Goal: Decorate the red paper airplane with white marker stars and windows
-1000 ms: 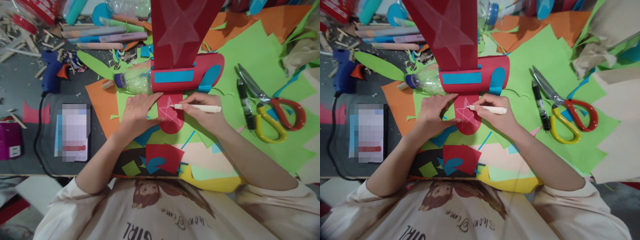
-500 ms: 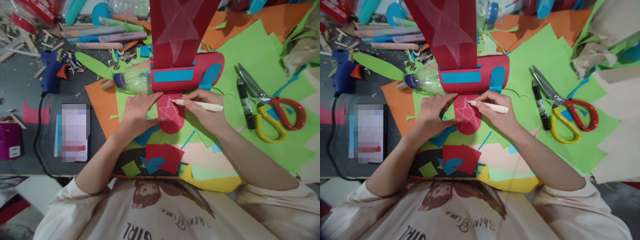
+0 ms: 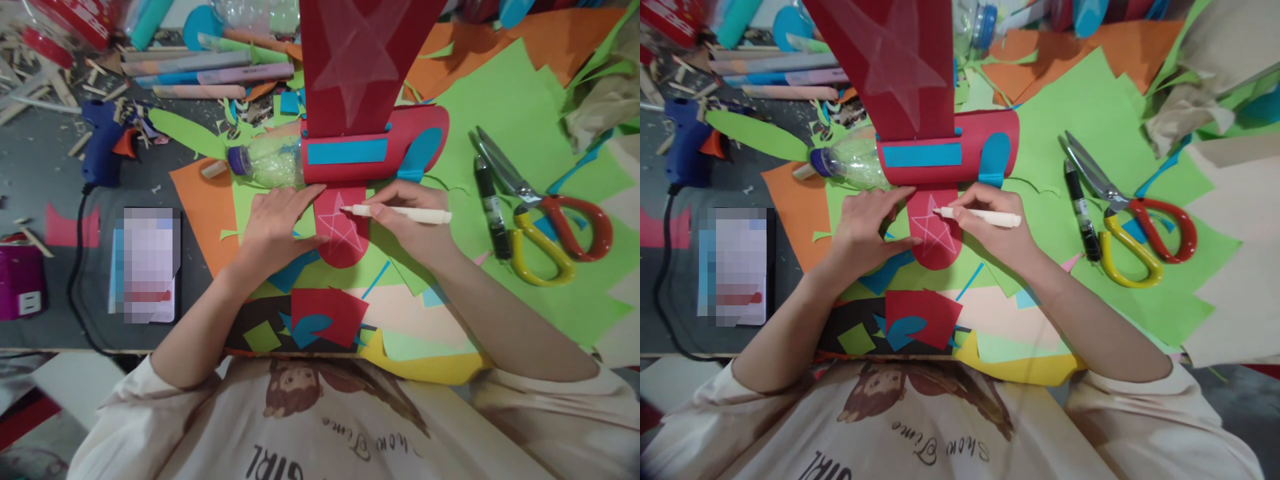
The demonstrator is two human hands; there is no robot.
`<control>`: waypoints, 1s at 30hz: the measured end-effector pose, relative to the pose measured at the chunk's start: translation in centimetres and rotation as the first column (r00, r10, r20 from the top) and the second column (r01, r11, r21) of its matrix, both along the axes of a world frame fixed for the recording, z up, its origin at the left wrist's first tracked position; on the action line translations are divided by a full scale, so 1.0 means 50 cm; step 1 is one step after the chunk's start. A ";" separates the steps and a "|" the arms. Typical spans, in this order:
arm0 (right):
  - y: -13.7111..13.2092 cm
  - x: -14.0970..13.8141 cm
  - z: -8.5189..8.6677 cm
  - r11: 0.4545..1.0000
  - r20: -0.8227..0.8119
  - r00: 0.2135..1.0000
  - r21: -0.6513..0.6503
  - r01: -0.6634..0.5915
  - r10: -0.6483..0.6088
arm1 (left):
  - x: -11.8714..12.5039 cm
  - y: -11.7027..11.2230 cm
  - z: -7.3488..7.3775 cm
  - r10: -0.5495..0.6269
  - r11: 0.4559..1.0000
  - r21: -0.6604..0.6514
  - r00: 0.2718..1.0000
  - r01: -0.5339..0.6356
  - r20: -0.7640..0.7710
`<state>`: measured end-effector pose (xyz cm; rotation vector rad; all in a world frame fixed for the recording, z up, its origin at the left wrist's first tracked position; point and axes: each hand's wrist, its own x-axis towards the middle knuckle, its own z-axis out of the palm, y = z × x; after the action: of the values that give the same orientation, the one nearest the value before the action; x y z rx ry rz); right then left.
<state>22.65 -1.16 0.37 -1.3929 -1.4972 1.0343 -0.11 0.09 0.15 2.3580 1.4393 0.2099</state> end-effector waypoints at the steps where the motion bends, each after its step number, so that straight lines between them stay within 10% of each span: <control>1: 0.000 0.001 -0.001 0.999 0.013 0.999 0.017 0.029 -0.029 | 0.000 0.000 0.000 -0.004 1.000 0.002 1.000 0.004 0.001; 30: 0.001 -0.002 0.000 1.000 0.029 0.999 0.003 0.013 -0.013 | -0.003 -0.001 -0.003 -0.015 1.000 0.012 1.000 0.015 0.008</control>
<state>22.55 -1.13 0.35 -1.4196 -1.5082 1.0074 -0.27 0.07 -0.01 2.3743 1.4195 0.2246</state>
